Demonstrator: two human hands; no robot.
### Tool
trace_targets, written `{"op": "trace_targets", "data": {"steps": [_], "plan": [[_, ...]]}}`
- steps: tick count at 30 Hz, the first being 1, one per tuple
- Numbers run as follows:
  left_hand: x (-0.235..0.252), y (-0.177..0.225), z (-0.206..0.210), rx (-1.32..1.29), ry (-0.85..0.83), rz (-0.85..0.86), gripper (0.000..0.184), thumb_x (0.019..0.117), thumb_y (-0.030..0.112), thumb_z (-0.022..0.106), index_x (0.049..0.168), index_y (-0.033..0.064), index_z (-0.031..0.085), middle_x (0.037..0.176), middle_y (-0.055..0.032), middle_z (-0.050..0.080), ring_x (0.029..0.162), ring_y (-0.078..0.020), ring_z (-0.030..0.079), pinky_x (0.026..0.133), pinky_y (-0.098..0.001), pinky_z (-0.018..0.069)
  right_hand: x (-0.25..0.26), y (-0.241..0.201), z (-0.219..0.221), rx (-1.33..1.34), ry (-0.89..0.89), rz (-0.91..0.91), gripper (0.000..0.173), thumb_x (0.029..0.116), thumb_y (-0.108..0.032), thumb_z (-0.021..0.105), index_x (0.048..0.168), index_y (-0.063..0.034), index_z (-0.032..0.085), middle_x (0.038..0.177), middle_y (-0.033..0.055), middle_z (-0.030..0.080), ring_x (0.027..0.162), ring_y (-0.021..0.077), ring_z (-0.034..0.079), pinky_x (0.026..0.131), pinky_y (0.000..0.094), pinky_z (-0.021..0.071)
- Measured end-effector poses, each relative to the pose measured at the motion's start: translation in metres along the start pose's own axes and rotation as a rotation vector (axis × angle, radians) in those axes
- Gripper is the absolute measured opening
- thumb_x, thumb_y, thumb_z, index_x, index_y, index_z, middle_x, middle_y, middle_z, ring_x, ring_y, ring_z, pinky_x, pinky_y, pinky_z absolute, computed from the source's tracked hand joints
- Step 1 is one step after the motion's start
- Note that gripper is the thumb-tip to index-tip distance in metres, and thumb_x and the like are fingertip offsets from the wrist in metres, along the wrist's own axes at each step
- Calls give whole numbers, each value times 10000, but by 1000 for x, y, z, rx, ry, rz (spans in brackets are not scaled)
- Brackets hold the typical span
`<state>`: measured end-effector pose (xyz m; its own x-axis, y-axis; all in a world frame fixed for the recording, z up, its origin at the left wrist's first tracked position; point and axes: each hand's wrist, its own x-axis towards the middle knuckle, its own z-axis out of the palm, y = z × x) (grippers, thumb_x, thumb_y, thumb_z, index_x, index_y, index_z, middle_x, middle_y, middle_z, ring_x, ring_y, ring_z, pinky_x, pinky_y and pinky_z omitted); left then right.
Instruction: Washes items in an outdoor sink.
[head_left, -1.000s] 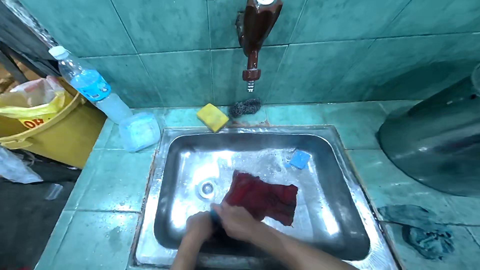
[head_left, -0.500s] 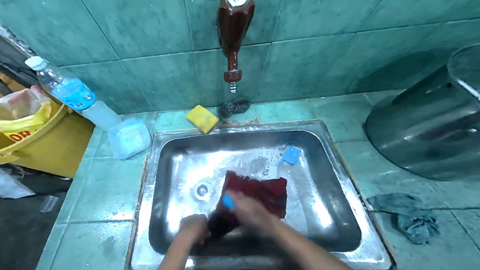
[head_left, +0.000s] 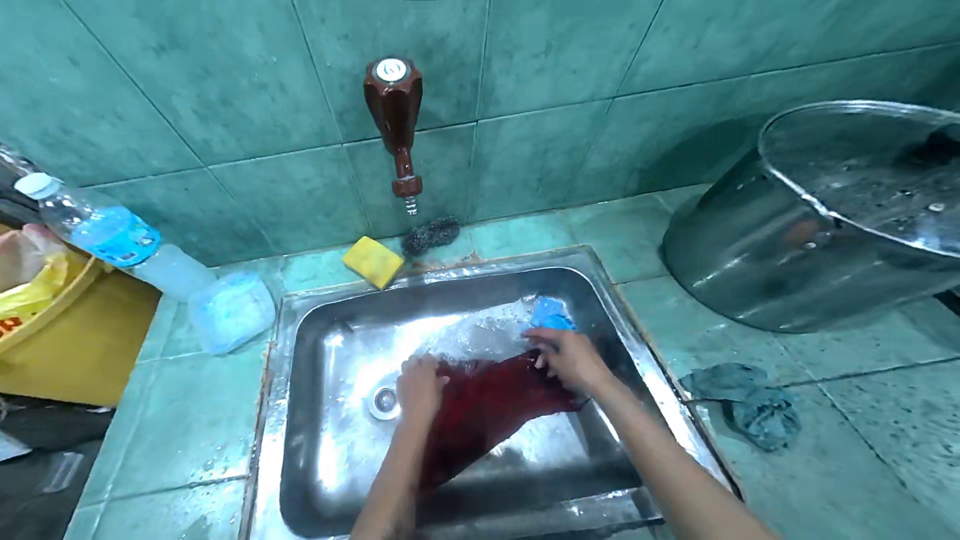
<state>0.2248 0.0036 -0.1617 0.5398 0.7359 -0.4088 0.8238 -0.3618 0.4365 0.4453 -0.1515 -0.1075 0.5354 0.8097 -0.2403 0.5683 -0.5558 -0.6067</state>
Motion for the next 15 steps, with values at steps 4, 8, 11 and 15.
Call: {"op": "trace_targets", "data": {"steps": [4, 8, 11, 15], "plan": [[-14, 23, 3, -210, -82, 123, 335, 1083, 240, 493, 1322, 8, 533, 1126, -242, 678, 1075, -400, 675, 933, -583, 540, 3, -29, 30, -95, -225, -184, 573, 937, -47, 654, 1472, -231, 561, 1400, 206, 535, 1173, 368, 616, 972, 568, 533], [-60, 52, -46, -439, 56, 346, 304, 1091, 217, 490, 1329, 29, 506, 1034, -191, 685, 921, -325, 698, 829, -532, 574, 12, -49, 19, -62, -433, -344, 484, 884, -248, 804, 1329, -104, 681, 1458, 221, 484, 1302, 362, 518, 1071, 543, 452], [-85, 70, -97, -485, 203, 492, 297, 1085, 226, 508, 1340, 76, 487, 1053, -149, 680, 879, -280, 686, 754, -493, 580, 23, -45, -11, -42, -395, -416, 310, 843, -291, 840, 1059, -78, 780, 1344, 230, 566, 1224, 366, 566, 1026, 573, 473], [-84, 82, -146, -602, 414, 733, 230, 1032, 79, 544, 1246, -6, 536, 1035, -90, 681, 958, -131, 675, 873, -349, 576, 36, -35, -67, -74, -226, -542, 208, 818, -255, 852, 941, -101, 787, 1203, 207, 607, 1134, 367, 582, 938, 595, 492]]}}
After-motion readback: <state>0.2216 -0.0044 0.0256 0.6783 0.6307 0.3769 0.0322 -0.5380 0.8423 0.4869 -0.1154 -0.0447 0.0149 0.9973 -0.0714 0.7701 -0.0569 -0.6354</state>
